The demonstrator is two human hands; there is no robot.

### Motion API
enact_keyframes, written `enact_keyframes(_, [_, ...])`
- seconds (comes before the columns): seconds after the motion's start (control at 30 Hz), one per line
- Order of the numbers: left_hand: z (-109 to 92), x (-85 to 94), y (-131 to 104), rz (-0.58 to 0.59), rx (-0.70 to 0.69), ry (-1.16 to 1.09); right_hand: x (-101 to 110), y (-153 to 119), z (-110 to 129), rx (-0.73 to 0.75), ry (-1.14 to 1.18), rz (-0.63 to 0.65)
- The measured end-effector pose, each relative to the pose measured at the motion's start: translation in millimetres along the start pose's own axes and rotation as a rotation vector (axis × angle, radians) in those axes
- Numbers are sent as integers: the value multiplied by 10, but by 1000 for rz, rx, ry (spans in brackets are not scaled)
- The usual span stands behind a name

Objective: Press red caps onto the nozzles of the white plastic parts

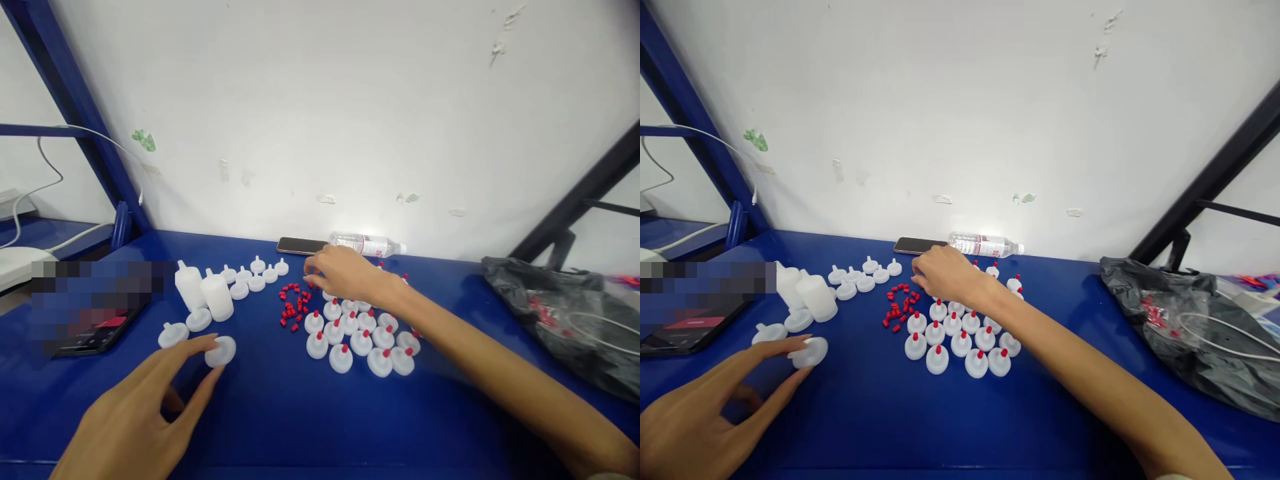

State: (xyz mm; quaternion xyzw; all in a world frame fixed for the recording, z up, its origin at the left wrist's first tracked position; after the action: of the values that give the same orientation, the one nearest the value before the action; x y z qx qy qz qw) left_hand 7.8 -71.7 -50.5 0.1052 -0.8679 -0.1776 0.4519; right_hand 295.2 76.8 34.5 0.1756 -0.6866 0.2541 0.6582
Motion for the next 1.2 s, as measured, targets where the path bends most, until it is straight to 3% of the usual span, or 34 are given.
enact_keyframes(0.1, [-99, -86, -11, 5, -145, 86, -63, 25, -44, -30, 18, 35])
enact_keyframes(0.33, [-189, -155, 5, 46, -267, 43, -95, 60, -145, -29, 144, 122])
enact_keyframes(0.53, [-486, -276, 180, 63, -369, 15, -177, 102, -188, 36, 175, 111])
enact_keyframes(0.63, [-529, -333, 209, 108, -332, -39, -166, 95, -181, 64, 165, 86])
enact_keyframes(0.83, [-357, -307, 178, 153, -156, -223, 60, -48, -67, 119, 273, 31])
enact_keyframes(1.03, [-372, -276, 219, 169, -58, -289, 220, -183, 240, 404, 625, 5])
enact_keyframes(1.2, [-397, -280, 208, 177, -84, -269, 157, -237, 527, 560, 781, 35])
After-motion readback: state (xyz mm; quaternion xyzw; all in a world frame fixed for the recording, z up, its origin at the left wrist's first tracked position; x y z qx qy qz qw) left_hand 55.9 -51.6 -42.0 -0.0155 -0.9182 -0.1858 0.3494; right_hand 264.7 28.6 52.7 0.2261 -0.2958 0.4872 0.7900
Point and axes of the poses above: each hand's wrist, its own y-axis towards the middle knuckle, its own x-axis out of the back of the hand, z = x × y, the point moved 1 cm from there along y, towards the middle knuckle, and after that the axes turned 10 degrees about z, right-handed, at the moved point
